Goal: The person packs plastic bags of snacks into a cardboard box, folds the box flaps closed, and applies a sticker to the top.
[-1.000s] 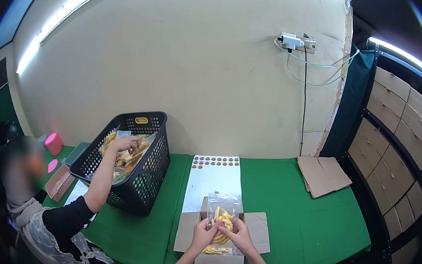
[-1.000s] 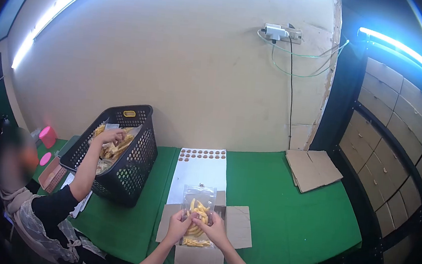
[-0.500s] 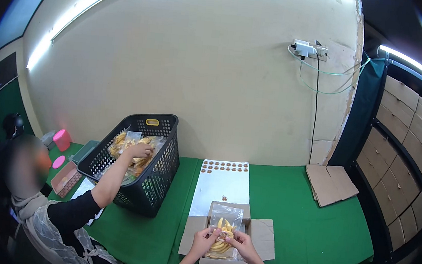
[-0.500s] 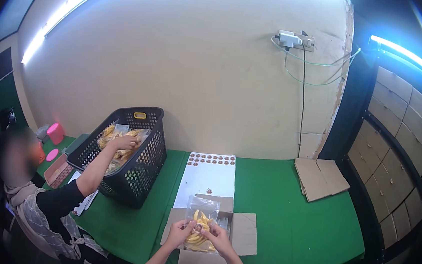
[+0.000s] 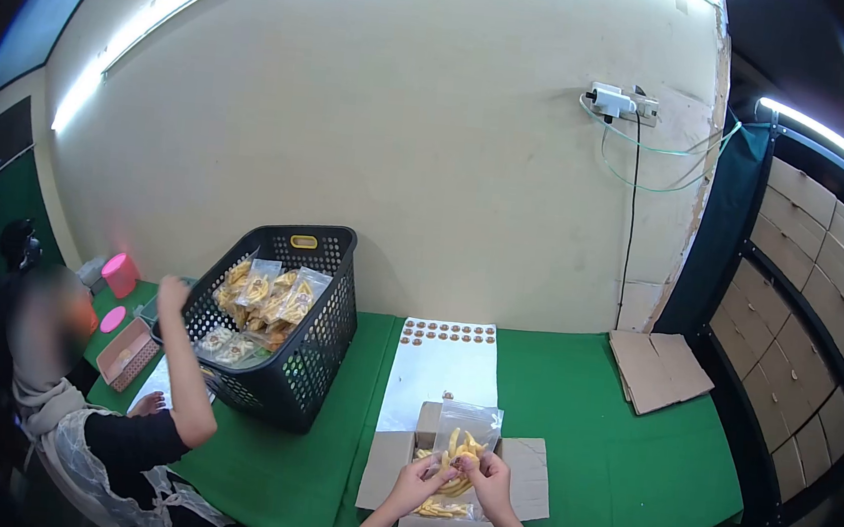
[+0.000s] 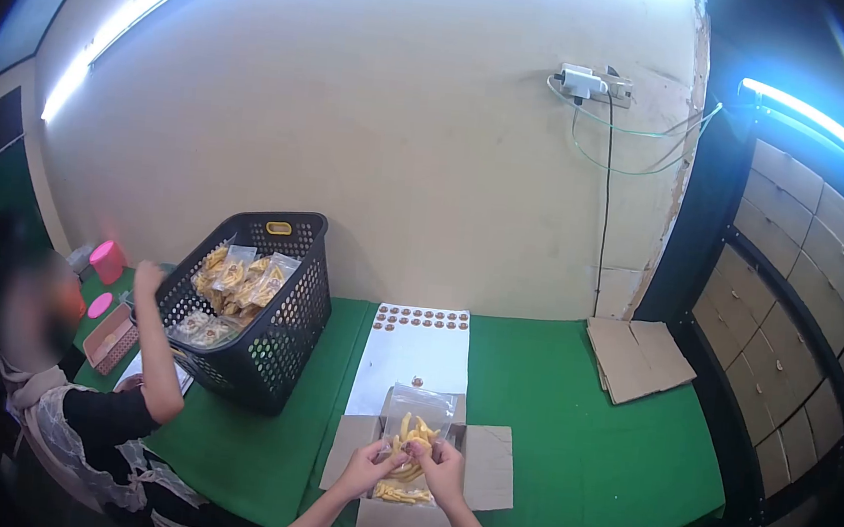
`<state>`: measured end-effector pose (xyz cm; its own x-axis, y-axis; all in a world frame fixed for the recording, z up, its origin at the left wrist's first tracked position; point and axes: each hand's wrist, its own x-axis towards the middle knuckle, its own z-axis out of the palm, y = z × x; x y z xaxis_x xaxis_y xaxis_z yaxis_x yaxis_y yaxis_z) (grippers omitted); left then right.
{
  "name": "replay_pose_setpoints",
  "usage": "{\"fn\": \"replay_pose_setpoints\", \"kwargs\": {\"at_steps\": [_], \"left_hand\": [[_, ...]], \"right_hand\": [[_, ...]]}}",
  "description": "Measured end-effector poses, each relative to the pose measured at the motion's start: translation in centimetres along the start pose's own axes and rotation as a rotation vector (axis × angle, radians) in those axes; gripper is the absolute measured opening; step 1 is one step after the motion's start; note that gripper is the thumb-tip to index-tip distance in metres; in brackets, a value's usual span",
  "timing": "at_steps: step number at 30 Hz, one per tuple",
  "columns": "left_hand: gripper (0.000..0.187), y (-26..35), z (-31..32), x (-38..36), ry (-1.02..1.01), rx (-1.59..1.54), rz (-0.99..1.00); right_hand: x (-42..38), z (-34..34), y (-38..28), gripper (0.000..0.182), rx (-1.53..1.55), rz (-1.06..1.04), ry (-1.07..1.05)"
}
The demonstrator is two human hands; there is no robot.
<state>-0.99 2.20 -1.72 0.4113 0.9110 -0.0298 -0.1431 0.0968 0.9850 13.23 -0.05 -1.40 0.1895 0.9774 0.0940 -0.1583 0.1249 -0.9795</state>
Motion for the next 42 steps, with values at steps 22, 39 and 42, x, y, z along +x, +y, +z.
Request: {"fn": "replay_pose_setpoints", "kwargs": {"at_steps": [22, 39, 42], "left_hand": [[0.024, -0.9, -0.5, 0.2, 0.274, 0.322, 0.110], [0.022, -0.4, -2.0, -0.5, 0.027, 0.182, -0.020], [0.021, 0.7, -1.7, -1.0, 0.024, 0.169, -0.050]], "right_hand": [[-0.7, 1.3, 0.3, 0.019, 0.033, -0.036, -0.017], [-0.8, 0.1, 0.7, 0.026, 0.040, 0.038, -0.172], [-0.9, 0.0, 1.1, 0.026, 0.065, 0.044, -0.162]]}}
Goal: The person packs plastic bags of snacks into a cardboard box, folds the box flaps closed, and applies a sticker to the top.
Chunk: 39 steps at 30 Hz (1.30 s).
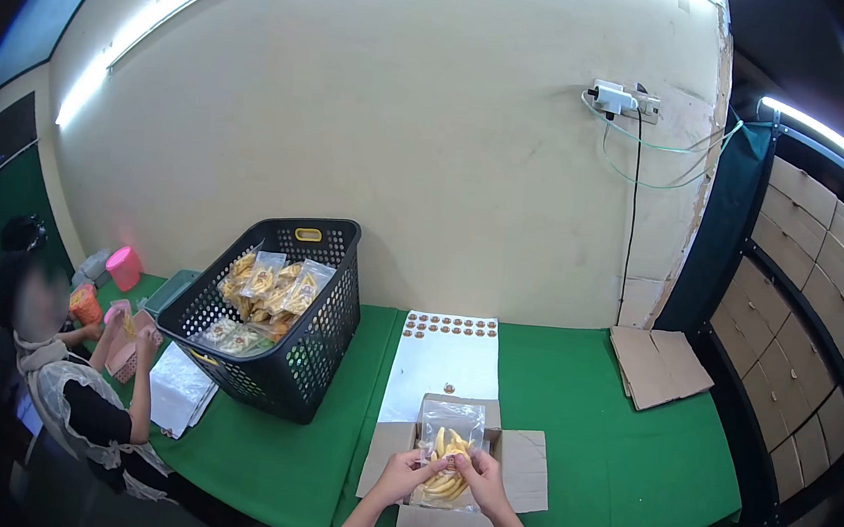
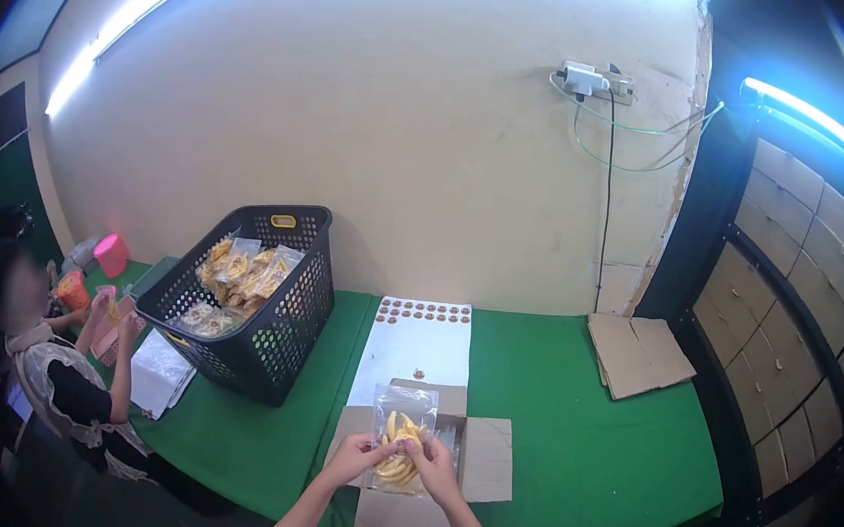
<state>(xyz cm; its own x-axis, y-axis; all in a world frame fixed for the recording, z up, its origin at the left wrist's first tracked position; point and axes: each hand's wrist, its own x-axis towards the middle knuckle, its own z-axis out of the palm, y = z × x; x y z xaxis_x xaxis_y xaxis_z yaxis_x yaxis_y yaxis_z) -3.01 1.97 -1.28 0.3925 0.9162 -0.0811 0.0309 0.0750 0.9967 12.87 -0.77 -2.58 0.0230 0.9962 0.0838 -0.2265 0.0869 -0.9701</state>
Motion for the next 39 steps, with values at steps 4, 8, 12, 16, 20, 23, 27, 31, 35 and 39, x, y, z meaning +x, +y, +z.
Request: {"fn": "replay_pose_setpoints", "kwargs": {"at_steps": [4, 8, 12, 16, 20, 23, 27, 31, 35, 39], "left_hand": [[0.023, 0.0, 0.4, -0.2, 0.044, -0.097, -0.018], [0.022, -2.0, 0.7, -0.2, 0.114, -0.009, 0.083], [0.022, -1.2, 1.0, -0.4, 0.103, -0.016, 0.060], [0.023, -2.4, 0.5, 0.0, 0.055, -0.023, -0.020], [0.024, -3.9, 0.1, 0.4, 0.028, 0.041, -0.036], [0.024, -2.6, 0.7, 0.0, 0.027, -0.049, -0.061], [0.025, -4.1, 1.4, 0.1, -0.017, -0.153, -0.020], [0.024, -4.4, 2.6, 0.7, -0.009, -0.041, -0.014], [0.025, -3.3, 3.6, 0.8, 0.090, 0.191, 0.074], [0.025, -3.5, 3.7, 0.6, 0.108, 0.189, 0.114]], "right_hand": [[0.2, -0.5, 0.6, 0.027, 0.041, 0.037, 0.018], [-0.6, 0.2, -0.8, 0.030, -0.110, -0.020, 0.012], [-0.7, -0.6, -1.5, 0.030, -0.128, 0.084, -0.066], [-1.1, -0.5, -2.6, 0.027, -0.072, 0.101, -0.104], [-1.0, -1.2, -2.0, 0.023, 0.019, 0.176, -0.127], [-1.0, -1.8, -0.2, 0.023, 0.070, 0.186, -0.094], [-1.7, -2.0, -0.6, 0.029, 0.023, 0.205, -0.022], [-1.8, -2.6, 0.9, 0.034, -0.017, 0.118, 0.002], [-2.0, -3.3, 2.9, 0.033, -0.043, 0.117, 0.026], [-2.1, -3.5, 2.8, 0.029, -0.040, 0.162, -0.011]]}}
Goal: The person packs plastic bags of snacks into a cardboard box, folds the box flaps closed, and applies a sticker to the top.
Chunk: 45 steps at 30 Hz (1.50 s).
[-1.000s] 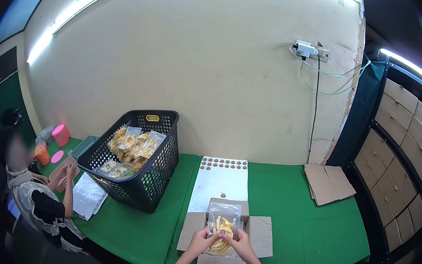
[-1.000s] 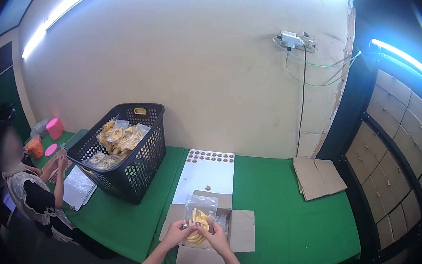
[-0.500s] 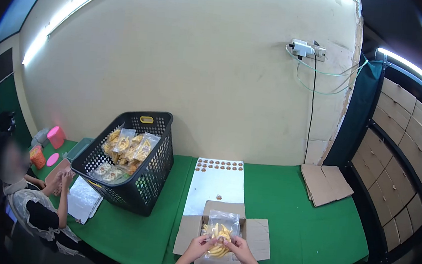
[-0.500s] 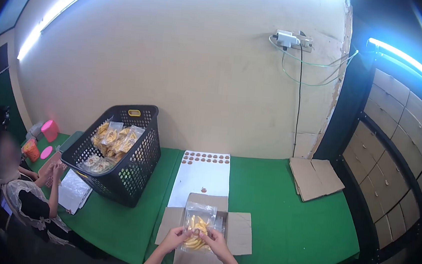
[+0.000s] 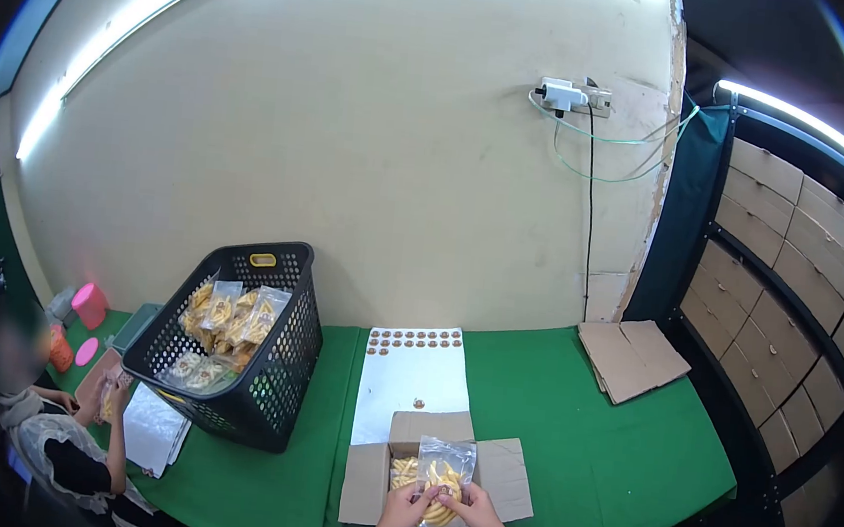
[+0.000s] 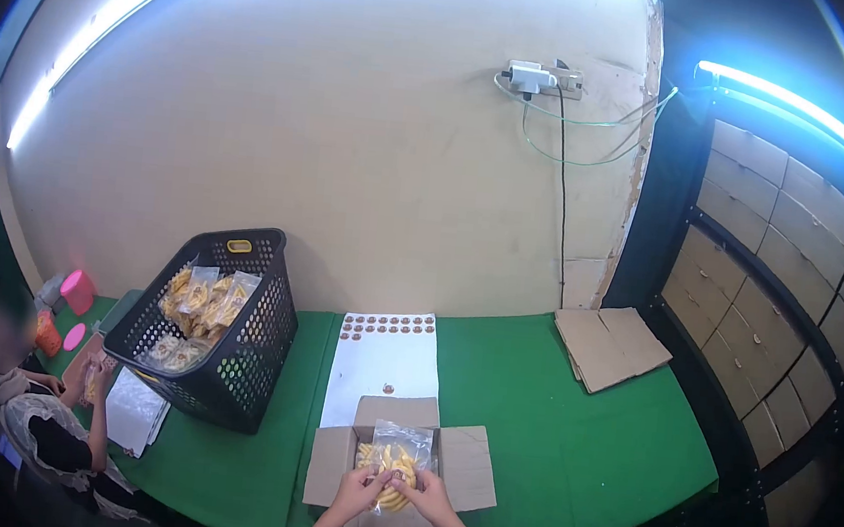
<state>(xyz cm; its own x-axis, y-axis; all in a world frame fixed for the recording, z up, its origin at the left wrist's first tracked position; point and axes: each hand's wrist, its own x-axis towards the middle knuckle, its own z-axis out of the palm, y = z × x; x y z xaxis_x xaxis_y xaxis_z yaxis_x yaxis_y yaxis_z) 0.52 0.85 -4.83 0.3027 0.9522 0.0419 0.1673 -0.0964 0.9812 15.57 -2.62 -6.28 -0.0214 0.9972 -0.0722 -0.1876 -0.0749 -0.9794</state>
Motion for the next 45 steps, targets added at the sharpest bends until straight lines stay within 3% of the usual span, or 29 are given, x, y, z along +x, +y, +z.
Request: {"fn": "replay_pose_setpoints", "kwargs": {"at_steps": [8, 11, 14, 18, 21, 23, 30, 33, 36, 42, 45], "left_hand": [[0.023, -1.4, -1.3, 0.1, -0.041, -0.029, -0.014], [0.024, -2.8, -1.2, 0.2, -0.067, -0.082, -0.039], [0.024, -3.7, -1.2, 0.4, -0.099, -0.127, -0.089], [0.027, -2.9, -0.6, 0.0, -0.160, -0.251, -0.186], [0.029, -3.1, -0.6, -0.3, -0.222, 0.026, -0.162], [0.030, -2.6, -0.3, -0.8, -0.236, -0.070, -0.145], [0.026, -5.4, -0.5, -1.3, -0.290, -0.279, -0.147], [0.024, -7.9, -1.6, -1.0, -0.366, -0.195, -0.262], [0.022, -9.5, -1.6, -1.3, -0.304, -0.190, -0.216], [0.021, -6.2, -1.5, -1.6, -0.225, -0.243, -0.294], [0.023, -5.6, -1.2, -1.2, -0.169, -0.194, -0.175]], "right_hand": [[-1.0, 1.3, -2.9, 0.027, 0.001, -0.014, -0.001], [-0.4, -0.2, 0.1, 0.027, -0.151, 0.064, -0.020], [-1.0, 0.7, -0.7, 0.025, 0.040, -0.004, 0.003], [-1.2, 0.1, 1.5, 0.023, 0.076, -0.021, 0.075], [-1.6, 0.4, 2.0, 0.021, 0.187, -0.046, 0.151], [-2.2, 0.6, 2.0, 0.020, 0.217, -0.062, 0.191], [-3.4, 0.8, 3.1, 0.015, 0.181, -0.049, 0.245], [-3.8, 0.9, 3.1, 0.015, 0.152, -0.040, 0.251], [-3.9, 1.3, 2.2, 0.014, 0.151, -0.032, 0.254], [-3.3, 1.6, 2.7, 0.017, 0.117, -0.059, 0.236], [-3.0, 2.2, 2.3, 0.019, 0.083, -0.078, 0.236]]}}
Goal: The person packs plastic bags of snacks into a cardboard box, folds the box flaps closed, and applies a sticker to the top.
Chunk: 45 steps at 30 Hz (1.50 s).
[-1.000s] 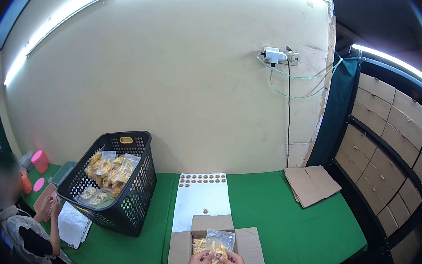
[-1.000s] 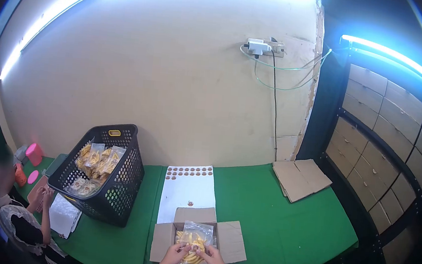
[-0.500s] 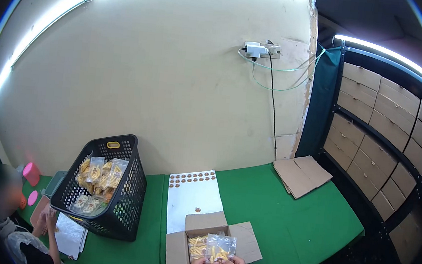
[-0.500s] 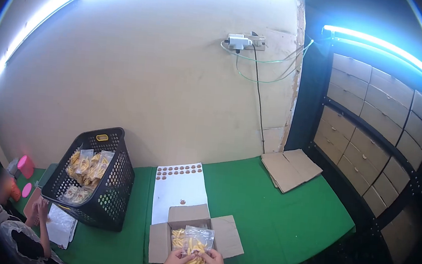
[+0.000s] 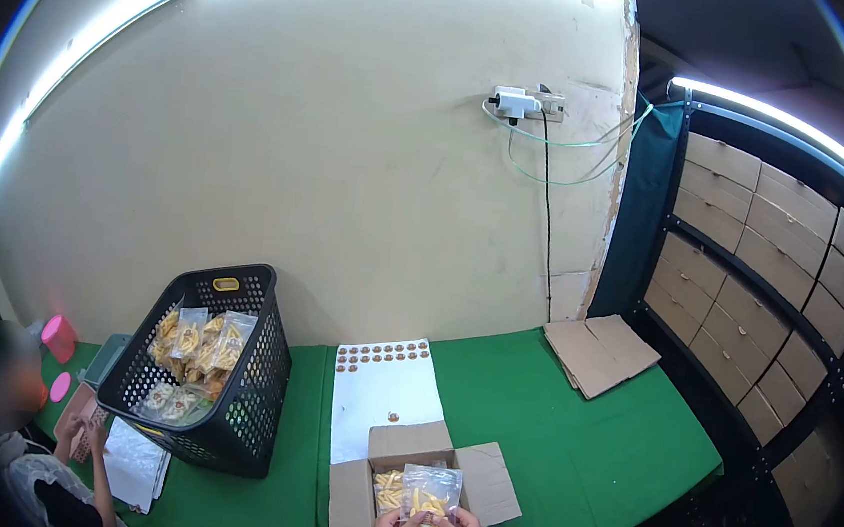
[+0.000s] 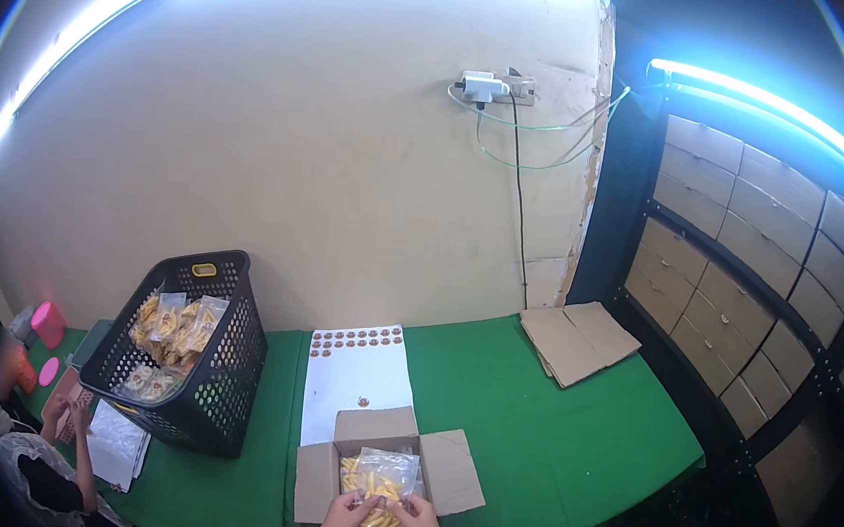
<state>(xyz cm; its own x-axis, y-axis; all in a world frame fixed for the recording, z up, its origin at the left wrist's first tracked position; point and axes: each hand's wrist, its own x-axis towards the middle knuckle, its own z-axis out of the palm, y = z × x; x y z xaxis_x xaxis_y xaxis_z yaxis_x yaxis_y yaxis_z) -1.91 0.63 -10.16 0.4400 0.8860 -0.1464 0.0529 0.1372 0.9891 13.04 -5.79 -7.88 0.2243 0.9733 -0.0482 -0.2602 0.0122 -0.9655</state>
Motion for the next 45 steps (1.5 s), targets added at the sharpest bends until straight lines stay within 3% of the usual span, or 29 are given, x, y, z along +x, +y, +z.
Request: {"fn": "replay_pose_setpoints", "kwargs": {"at_steps": [6, 11, 15, 18, 21, 24, 27, 28, 32, 35, 43, 45], "left_hand": [[0.023, 4.2, 1.0, -1.0, 0.021, 0.123, 0.101], [0.021, 4.8, 0.0, -0.8, -0.021, 0.076, 0.149], [0.023, 3.9, -1.3, -0.2, -0.071, 0.084, 0.118], [0.025, 6.1, -1.1, -0.5, 0.176, -0.266, 0.045], [0.022, 5.6, -2.6, 0.0, 0.121, -0.291, 0.162], [0.022, 5.3, -3.3, -0.3, 0.192, -0.083, 0.252], [0.020, 5.8, -3.4, -1.5, 0.213, 0.125, 0.300], [0.020, 5.8, -3.5, -1.8, 0.201, 0.223, 0.325], [0.017, 8.1, -2.4, -4.4, 0.095, 0.410, 0.357], [0.016, 7.7, -2.4, -5.6, 0.145, 0.483, 0.394], [0.017, 7.0, -4.8, -7.6, 0.408, 0.438, 0.474], [0.017, 7.5, -5.9, -7.7, 0.473, 0.426, 0.484]], "right_hand": [[0.1, 0.7, -0.9, 0.020, -0.088, -0.016, 0.065], [0.7, 1.3, -1.3, 0.023, 0.026, -0.037, 0.013], [0.7, 1.6, -1.6, 0.026, -0.076, -0.045, -0.010], [0.7, 2.1, -0.9, 0.033, -0.092, -0.029, -0.028], [-0.1, 2.4, -1.1, 0.040, -0.169, -0.026, -0.024], [0.1, 1.5, -1.7, 0.044, -0.166, -0.103, 0.014], [0.1, 1.1, -4.6, 0.045, -0.384, -0.123, -0.045], [0.0, 1.3, -5.1, 0.043, -0.495, -0.214, -0.060], [-0.4, 3.0, -4.6, 0.030, -0.502, -0.184, -0.178], [-0.9, 4.4, -4.4, 0.022, -0.318, -0.018, -0.268], [-5.1, 9.0, -4.9, 0.015, -0.109, -0.026, -0.238], [-5.8, 8.9, -1.8, 0.015, -0.104, 0.032, -0.298]]}}
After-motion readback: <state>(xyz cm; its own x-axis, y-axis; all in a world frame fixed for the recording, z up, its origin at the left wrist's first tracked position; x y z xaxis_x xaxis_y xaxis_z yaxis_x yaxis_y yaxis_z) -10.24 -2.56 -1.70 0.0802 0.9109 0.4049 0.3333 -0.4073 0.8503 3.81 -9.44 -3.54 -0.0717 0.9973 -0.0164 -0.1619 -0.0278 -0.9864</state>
